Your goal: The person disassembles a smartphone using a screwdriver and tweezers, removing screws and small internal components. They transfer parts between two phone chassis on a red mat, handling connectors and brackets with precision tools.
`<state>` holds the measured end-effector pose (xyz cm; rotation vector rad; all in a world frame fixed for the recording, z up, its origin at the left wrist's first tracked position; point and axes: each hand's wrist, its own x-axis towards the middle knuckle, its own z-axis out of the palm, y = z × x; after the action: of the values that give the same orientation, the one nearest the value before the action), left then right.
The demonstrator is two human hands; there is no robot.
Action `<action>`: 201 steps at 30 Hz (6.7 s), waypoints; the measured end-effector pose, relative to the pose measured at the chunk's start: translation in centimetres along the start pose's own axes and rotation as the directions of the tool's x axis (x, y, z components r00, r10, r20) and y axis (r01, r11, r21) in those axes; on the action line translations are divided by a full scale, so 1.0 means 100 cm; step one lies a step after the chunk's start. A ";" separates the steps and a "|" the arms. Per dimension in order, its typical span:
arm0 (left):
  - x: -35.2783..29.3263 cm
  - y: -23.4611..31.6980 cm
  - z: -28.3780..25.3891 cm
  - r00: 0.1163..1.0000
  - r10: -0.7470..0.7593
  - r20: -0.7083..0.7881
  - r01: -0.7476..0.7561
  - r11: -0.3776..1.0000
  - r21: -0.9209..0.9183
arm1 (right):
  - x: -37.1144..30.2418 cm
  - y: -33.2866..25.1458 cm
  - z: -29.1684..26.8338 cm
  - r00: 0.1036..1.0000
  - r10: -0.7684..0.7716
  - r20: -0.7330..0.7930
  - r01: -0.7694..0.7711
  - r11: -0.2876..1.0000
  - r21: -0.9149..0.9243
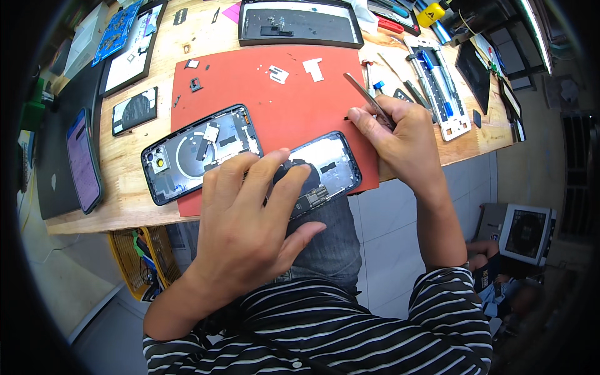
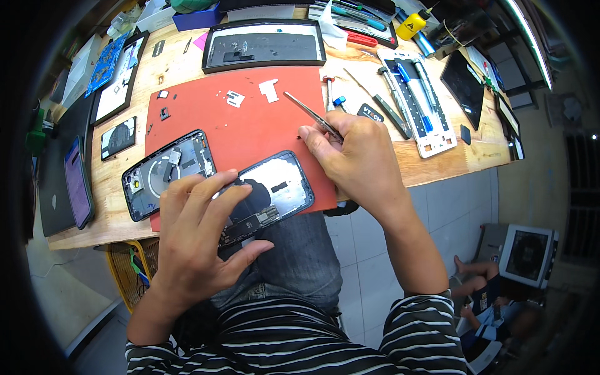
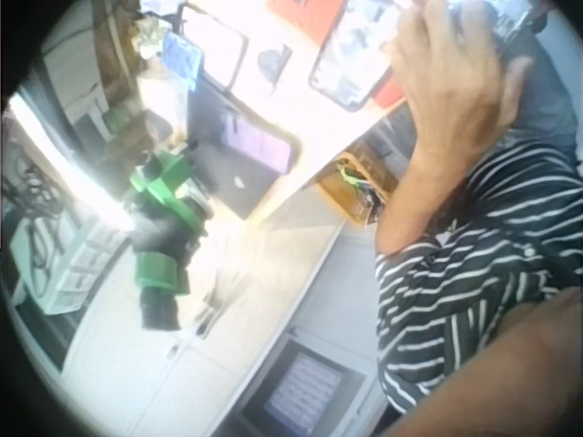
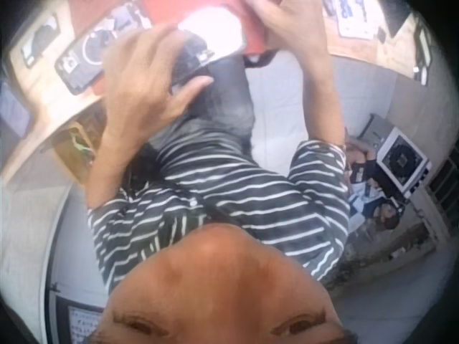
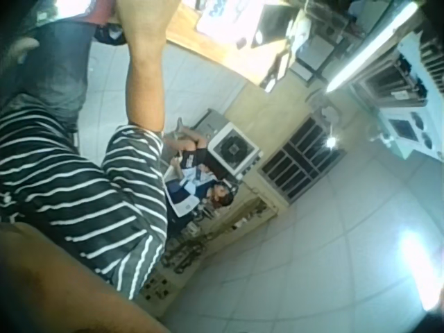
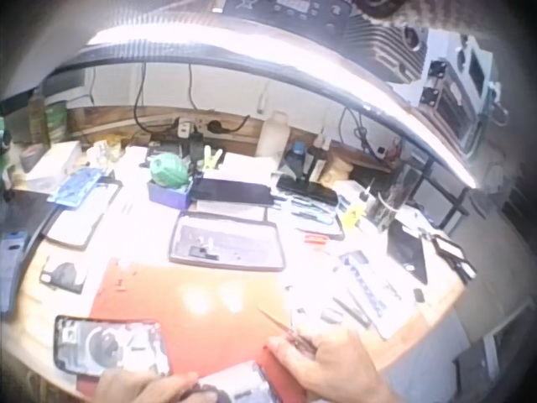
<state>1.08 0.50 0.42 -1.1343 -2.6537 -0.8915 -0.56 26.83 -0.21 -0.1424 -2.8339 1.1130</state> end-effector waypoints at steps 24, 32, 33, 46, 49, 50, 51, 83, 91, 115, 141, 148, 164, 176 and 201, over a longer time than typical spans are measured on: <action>0.004 -0.029 -0.029 0.998 -0.008 -0.057 0.011 0.999 0.053 | -0.048 0.085 -0.126 0.972 0.222 0.072 -0.233 0.891 0.390; -0.014 -0.077 -0.045 0.985 -0.171 -0.038 0.172 0.985 0.029 | 0.026 0.117 -0.154 0.960 0.269 0.072 -0.278 0.947 0.160; -0.013 -0.076 -0.044 0.983 -0.183 -0.032 0.183 0.983 0.008 | 0.034 0.117 -0.149 0.963 0.264 0.053 -0.268 0.955 0.124; -0.011 -0.048 -0.024 0.999 -0.032 0.020 0.033 0.999 -0.027 | 0.042 0.096 -0.120 0.924 0.100 -0.368 0.036 0.938 0.344; -0.006 -0.045 -0.023 0.997 -0.048 0.061 0.049 0.999 -0.020 | 0.017 0.040 -0.077 0.926 0.000 -0.378 0.203 0.843 0.497; -0.005 -0.043 -0.023 0.996 -0.053 0.070 0.054 0.998 -0.020 | 0.005 0.023 -0.069 0.978 -0.073 -0.197 0.171 0.824 0.541; -0.003 -0.040 -0.023 0.996 -0.055 0.076 0.056 0.998 -0.016 | -0.006 0.009 -0.060 0.988 -0.151 -0.014 0.131 0.803 0.582; 0.003 -0.035 -0.004 0.996 -0.056 0.071 0.061 0.995 -0.080 | -0.007 -0.060 0.020 0.972 -0.140 0.190 0.062 0.928 0.366; 0.003 -0.036 -0.002 0.997 -0.046 0.056 0.050 0.995 -0.084 | -0.012 -0.064 0.020 0.956 -0.219 0.195 0.181 0.963 0.199; 0.004 -0.035 -0.002 0.998 -0.040 0.050 0.044 0.994 -0.098 | -0.011 -0.062 0.028 0.992 -0.086 0.096 0.039 0.910 0.413; 0.008 -0.031 -0.007 0.988 -0.069 0.135 0.067 0.998 0.017 | -0.025 -0.049 0.035 0.971 -0.240 0.019 0.218 0.908 0.357; 0.004 -0.032 -0.004 0.991 -0.050 0.124 0.047 0.999 0.027 | -0.026 -0.046 0.004 0.978 -0.156 -0.138 0.204 0.858 0.472; 0.005 -0.026 -0.008 0.982 -0.060 0.179 0.044 0.995 0.091 | -0.027 -0.045 -0.006 1.000 0.025 -0.018 -0.014 0.890 0.456; 0.004 -0.028 -0.008 0.984 -0.041 0.171 0.029 0.997 0.067 | 0.002 -0.059 0.010 0.975 -0.086 0.205 -0.013 0.898 0.441; 0.002 -0.032 -0.003 0.991 0.014 0.135 -0.024 0.997 0.078 | 0.040 -0.080 0.005 0.868 -0.084 0.489 0.027 0.992 0.123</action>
<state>-1.34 -1.27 -0.77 -1.2399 -2.7512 -0.7240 -5.02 21.11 5.11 0.2750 -3.1625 1.4750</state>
